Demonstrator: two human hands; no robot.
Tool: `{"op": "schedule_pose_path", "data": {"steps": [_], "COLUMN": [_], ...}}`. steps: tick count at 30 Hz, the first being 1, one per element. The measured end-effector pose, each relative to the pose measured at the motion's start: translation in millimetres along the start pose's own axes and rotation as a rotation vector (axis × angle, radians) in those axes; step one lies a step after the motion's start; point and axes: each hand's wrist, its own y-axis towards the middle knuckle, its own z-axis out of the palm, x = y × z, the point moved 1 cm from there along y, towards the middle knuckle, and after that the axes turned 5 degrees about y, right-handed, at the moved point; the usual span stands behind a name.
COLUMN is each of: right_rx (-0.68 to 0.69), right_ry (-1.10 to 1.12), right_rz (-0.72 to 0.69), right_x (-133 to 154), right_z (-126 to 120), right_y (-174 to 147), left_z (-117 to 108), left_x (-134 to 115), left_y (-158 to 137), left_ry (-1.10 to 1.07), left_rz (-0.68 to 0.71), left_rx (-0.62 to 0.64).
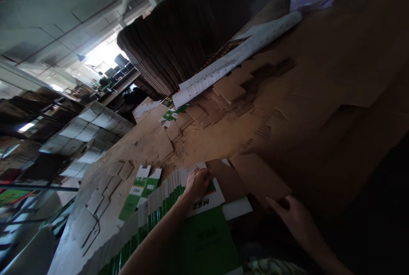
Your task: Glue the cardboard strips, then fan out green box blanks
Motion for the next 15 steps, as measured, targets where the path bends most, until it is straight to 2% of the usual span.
{"op": "schedule_pose_path", "data": {"steps": [2, 4, 6, 8, 11, 15], "right_rx": [0.019, 0.178, 0.337, 0.397, 0.391, 0.351], "right_ry": [-0.102, -0.112, -0.135, -0.21, -0.335, -0.494], "right_rz": [-0.196, -0.397, -0.52, -0.576, -0.649, -0.698], "right_x": [6, 8, 4, -5, -15, -20], "right_z": [9, 26, 44, 55, 62, 48], "right_y": [-2, -5, -6, -3, 3, 12], "left_z": [-1, 0, 1, 2, 5, 5], "left_x": [0, 0, 1, 3, 4, 4], "left_y": [1, 1, -1, -3, -7, -8], "left_ry": [0.001, -0.017, -0.04, -0.045, -0.023, 0.005], "left_rz": [-0.054, -0.105, -0.115, -0.07, -0.005, -0.002], "left_rx": [-0.006, -0.008, -0.001, 0.004, 0.01, 0.034]}}
